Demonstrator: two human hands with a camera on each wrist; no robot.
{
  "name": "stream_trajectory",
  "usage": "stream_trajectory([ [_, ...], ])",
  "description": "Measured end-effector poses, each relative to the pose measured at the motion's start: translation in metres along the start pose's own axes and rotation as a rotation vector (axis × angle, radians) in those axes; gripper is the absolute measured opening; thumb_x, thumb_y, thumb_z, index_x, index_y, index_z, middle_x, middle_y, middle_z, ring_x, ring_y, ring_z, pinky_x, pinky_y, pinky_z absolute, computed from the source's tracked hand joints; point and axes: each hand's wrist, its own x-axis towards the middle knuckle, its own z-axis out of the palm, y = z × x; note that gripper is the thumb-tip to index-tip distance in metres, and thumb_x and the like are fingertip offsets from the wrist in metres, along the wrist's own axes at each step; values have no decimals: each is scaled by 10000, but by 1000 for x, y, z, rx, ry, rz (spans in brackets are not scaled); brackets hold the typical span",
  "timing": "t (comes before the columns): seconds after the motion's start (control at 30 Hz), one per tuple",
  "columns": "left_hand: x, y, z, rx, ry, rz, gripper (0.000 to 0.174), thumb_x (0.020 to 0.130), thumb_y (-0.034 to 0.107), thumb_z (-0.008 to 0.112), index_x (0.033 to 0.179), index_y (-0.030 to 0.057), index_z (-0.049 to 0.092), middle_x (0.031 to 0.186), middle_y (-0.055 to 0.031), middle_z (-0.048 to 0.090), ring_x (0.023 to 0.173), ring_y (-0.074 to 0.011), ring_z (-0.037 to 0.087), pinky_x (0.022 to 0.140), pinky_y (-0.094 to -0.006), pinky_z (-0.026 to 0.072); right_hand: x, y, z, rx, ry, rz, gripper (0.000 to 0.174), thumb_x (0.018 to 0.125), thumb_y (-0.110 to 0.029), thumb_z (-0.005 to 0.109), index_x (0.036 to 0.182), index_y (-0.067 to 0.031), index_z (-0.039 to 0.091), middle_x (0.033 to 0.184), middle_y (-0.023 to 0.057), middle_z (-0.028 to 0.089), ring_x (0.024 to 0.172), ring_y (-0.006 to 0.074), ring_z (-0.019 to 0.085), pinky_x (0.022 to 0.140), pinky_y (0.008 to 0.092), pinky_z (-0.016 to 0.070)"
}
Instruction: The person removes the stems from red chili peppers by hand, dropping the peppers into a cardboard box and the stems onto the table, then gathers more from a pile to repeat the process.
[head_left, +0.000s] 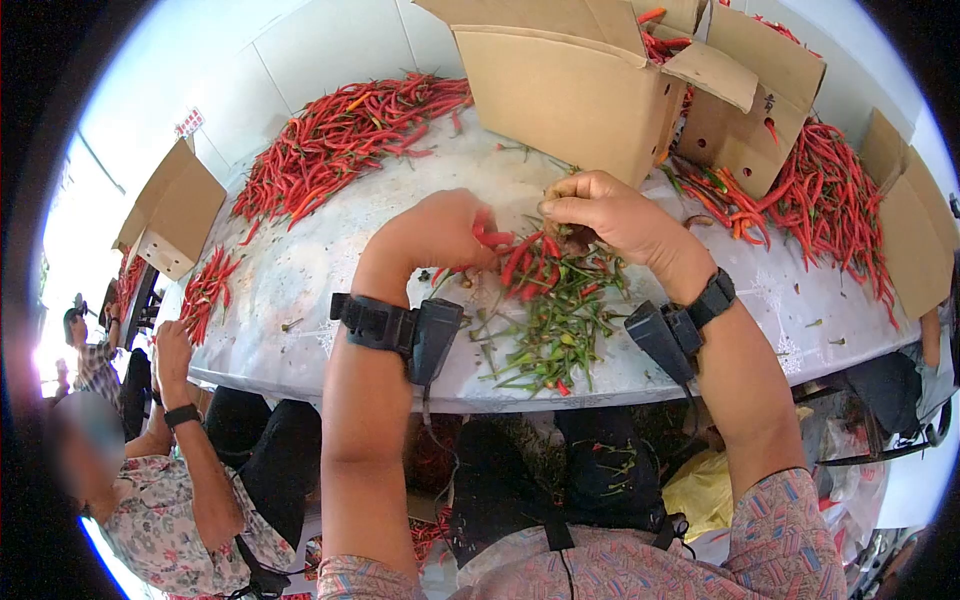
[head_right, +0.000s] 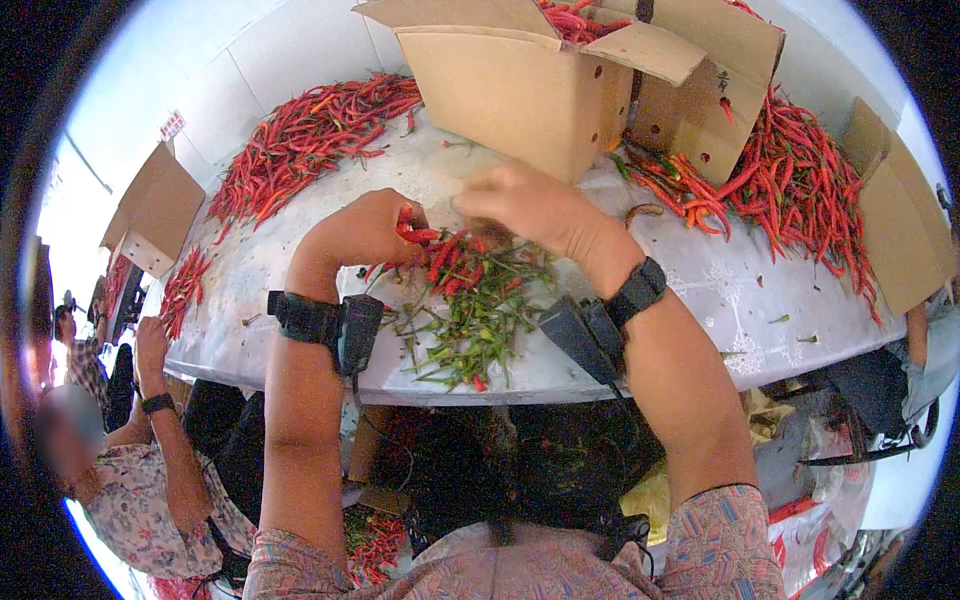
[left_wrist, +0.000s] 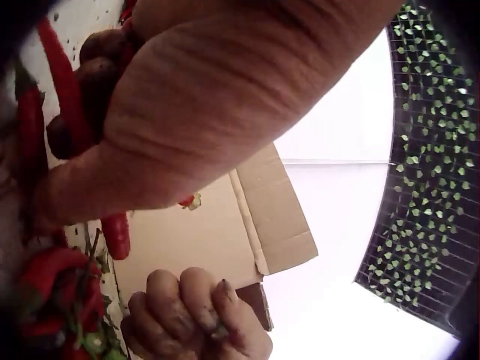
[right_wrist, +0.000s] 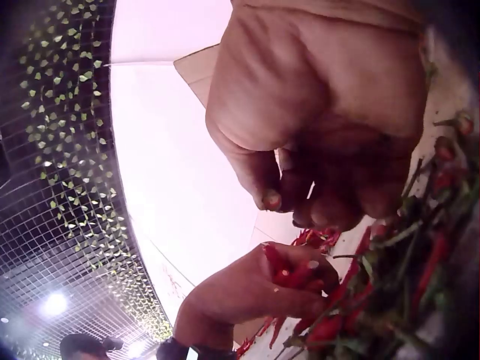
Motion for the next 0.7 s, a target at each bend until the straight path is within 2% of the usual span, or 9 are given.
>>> stream_trajectory([
  [0.03,0,0,-1,13,5,11,263,608,256,682,634,4,613,631,-196,586,565,-300,555,532,-374,427,1,1,0,-67,-17,-3,207,859,-219,547,778,-30,576,649,-1,522,565,66,470,515,226,392],
  [0.07,0,1,-1,13,5,10,263,608,256,682,634,4,613,631,-196,586,565,-300,555,532,-374,427,1,2,0,-66,-18,-3,207,859,-219,547,778,-30,576,649,-1,522,565,66,470,515,226,392],
  [0.13,-1,3,-2,21,-28,-73,197,614,183,683,700,15,628,605,-98,597,559,-159,544,520,-303,421,0,0,2,-59,2,47,217,869,-228,537,785,-31,573,645,-8,518,554,69,470,517,219,392],
  [0.27,6,-8,1,-82,84,-34,163,674,174,658,710,19,622,600,-63,585,563,-109,517,510,-284,410,-1,-2,5,39,24,89,193,865,-207,536,811,-28,581,644,-12,519,545,66,468,508,214,384],
  [0.37,9,-10,3,-612,344,102,97,737,129,629,729,43,586,618,30,530,512,-60,445,452,-249,359,-3,-8,6,57,1,82,178,863,-181,525,863,-17,593,646,-8,521,545,66,469,496,212,372],
  [0.5,7,9,0,-799,430,41,96,763,131,634,746,55,577,600,38,501,483,-44,406,424,-217,318,-3,-11,8,42,29,97,220,840,-198,557,921,3,599,655,0,531,542,64,469,480,206,357],
  [0.57,8,13,3,-1024,444,112,122,748,127,611,813,24,603,657,15,554,516,-29,405,449,-188,290,-3,-12,9,0,57,90,243,831,-209,574,933,10,598,657,2,533,541,63,468,479,203,354],
  [0.7,14,11,10,-1121,443,177,120,768,132,613,832,31,600,657,18,551,517,-29,407,448,-182,283,-2,-11,8,38,151,116,293,820,-238,603,953,22,587,674,7,542,540,63,467,470,197,346],
])
